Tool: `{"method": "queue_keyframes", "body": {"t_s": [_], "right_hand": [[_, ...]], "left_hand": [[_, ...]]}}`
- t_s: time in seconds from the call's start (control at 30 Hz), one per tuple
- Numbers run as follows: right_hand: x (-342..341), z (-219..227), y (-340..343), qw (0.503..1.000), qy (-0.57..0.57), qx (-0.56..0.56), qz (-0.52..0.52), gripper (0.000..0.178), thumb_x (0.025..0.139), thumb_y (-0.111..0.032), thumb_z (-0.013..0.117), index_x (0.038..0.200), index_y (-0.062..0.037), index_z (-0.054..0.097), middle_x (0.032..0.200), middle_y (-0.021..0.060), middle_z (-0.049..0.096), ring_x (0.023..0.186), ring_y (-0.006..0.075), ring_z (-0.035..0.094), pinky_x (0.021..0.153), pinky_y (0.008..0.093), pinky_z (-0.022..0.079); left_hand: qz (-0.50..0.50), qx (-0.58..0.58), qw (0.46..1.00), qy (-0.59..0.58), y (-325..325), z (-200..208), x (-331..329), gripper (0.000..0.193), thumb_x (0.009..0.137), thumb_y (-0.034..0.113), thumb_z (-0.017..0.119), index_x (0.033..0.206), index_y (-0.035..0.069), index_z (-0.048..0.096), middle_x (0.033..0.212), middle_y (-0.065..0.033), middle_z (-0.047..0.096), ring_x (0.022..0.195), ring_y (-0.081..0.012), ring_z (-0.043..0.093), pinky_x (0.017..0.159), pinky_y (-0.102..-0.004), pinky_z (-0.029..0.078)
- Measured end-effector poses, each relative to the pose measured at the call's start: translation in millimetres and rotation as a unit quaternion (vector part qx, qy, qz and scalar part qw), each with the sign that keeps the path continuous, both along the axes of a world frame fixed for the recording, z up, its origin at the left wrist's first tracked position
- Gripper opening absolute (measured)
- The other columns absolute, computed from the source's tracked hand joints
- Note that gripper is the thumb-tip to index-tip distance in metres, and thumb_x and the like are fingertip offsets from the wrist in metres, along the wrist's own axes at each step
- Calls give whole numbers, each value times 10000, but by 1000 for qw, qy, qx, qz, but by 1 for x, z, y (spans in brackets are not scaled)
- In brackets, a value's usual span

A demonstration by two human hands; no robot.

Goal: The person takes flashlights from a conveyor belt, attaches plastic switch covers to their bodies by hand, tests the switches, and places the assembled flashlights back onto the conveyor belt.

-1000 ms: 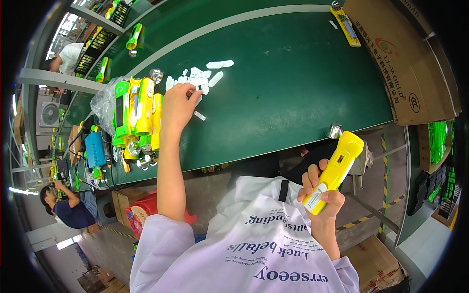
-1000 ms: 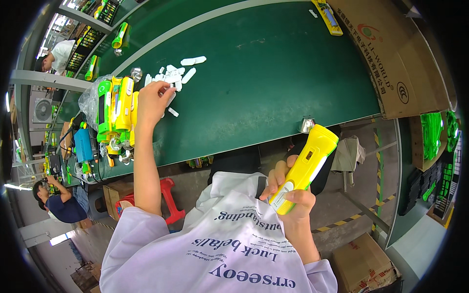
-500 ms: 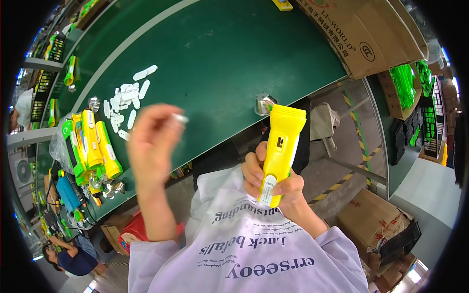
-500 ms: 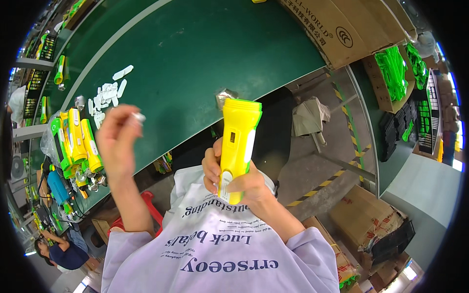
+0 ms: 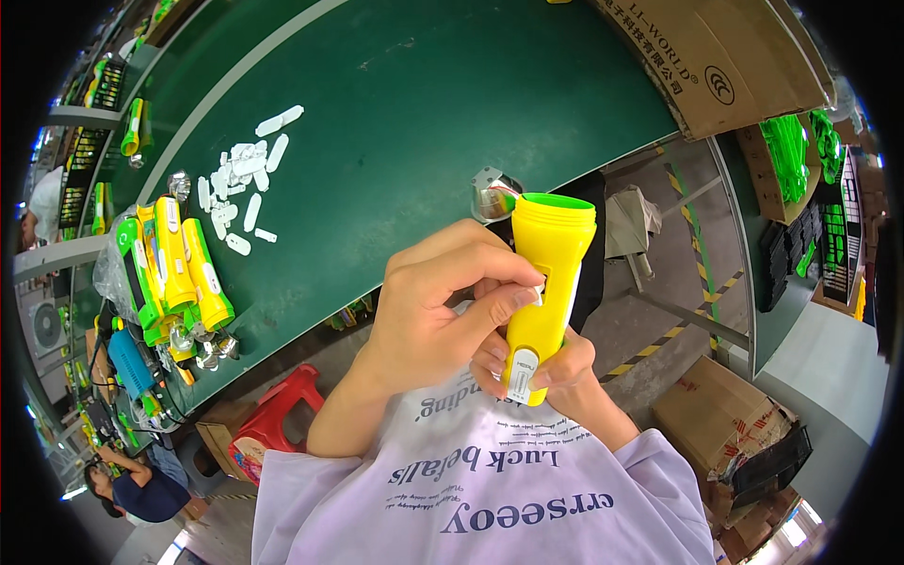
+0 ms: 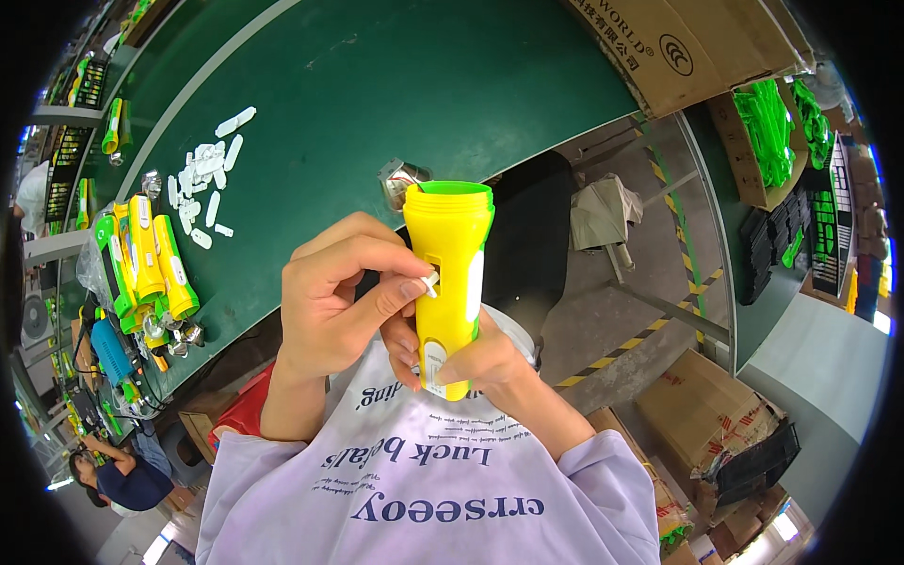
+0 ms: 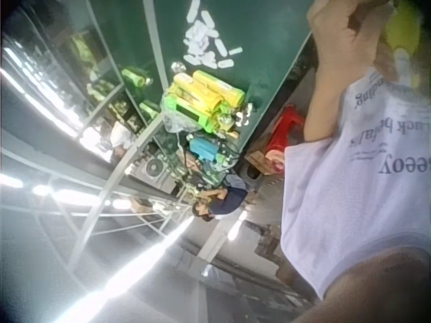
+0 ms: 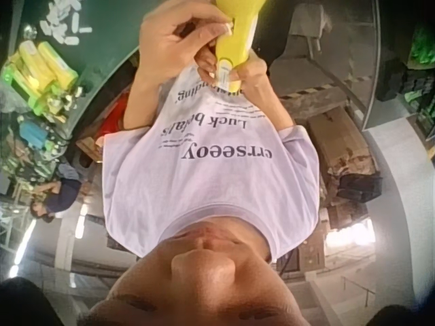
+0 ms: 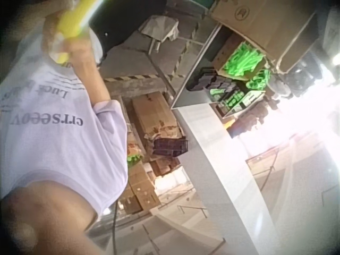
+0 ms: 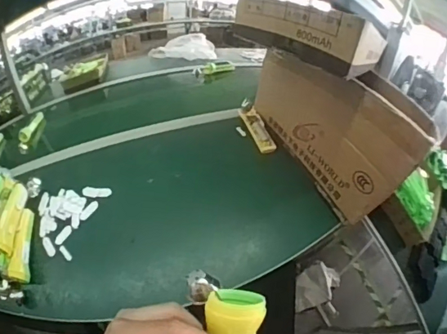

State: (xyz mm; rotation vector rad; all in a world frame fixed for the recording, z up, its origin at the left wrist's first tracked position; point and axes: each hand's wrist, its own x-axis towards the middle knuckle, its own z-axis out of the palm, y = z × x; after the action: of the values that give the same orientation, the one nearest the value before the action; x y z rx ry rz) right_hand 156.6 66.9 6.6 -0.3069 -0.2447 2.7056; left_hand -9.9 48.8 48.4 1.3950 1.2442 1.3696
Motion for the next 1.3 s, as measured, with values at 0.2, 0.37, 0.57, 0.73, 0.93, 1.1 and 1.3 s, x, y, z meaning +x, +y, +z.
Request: {"method": "queue_keyframes", "body": {"t_s": [0.2, 0.37, 0.57, 0.73, 0.93, 1.1, 1.3], "right_hand": [[-1, 0, -3, 1000, -2, -2, 12, 561, 523, -47, 684, 1050, -19, 492, 820, 80, 486, 712, 188, 519, 522, 307, 476], [1, -2, -6, 1000, -8, -4, 20, 582, 544, -47, 722, 1079, -51, 492, 835, 83, 506, 657, 177, 522, 476, 280, 467], [-3, 7, -6, 1000, 3, 1, 16, 533, 504, -42, 650, 1013, 13, 503, 792, 92, 479, 654, 184, 480, 454, 269, 408], [-1, 8, -9, 1000, 3, -25, 14, 525, 506, -23, 624, 1016, 7, 505, 815, 101, 482, 664, 194, 487, 465, 278, 413], [1, 10, -6, 1000, -11, -6, 27, 581, 530, -37, 669, 1082, -49, 486, 815, 85, 512, 646, 187, 524, 484, 295, 470], [2, 9, -7, 999, -22, 12, 28, 577, 522, -56, 674, 1070, -33, 496, 802, 76, 517, 610, 176, 519, 486, 294, 467], [2, 7, -6, 999, -31, 17, 37, 559, 505, -56, 685, 1033, -13, 507, 797, 77, 526, 611, 176, 539, 503, 289, 474]], "left_hand": [[34, 4, 999, 6, -4, 5, 2, 138, 793, -49, 726, 925, -24, 697, 843, -94, 624, 704, -135, 598, 632, -233, 464], [42, -14, 999, 4, -8, 7, 0, 142, 776, -57, 736, 905, -21, 690, 828, -92, 632, 693, -136, 599, 627, -235, 464], [37, 50, 996, 60, -6, 8, -5, 152, 761, -58, 738, 893, -13, 680, 813, -97, 636, 688, -145, 603, 616, -238, 461], [25, 55, 995, 77, -9, 10, -4, 141, 763, -54, 731, 883, -6, 676, 803, -95, 627, 679, -150, 600, 600, -243, 458], [36, 62, 995, 74, -9, 12, 0, 144, 760, -63, 715, 880, -5, 660, 800, -92, 619, 655, -153, 592, 582, -243, 459], [36, 102, 981, 158, -11, 13, 3, 161, 760, -68, 705, 897, -2, 651, 801, -102, 613, 667, -168, 596, 596, -255, 482], [42, 93, 985, 138, -10, 12, 1, 170, 762, -67, 707, 908, -1, 648, 802, -98, 616, 653, -167, 593, 593, -252, 481]]}}
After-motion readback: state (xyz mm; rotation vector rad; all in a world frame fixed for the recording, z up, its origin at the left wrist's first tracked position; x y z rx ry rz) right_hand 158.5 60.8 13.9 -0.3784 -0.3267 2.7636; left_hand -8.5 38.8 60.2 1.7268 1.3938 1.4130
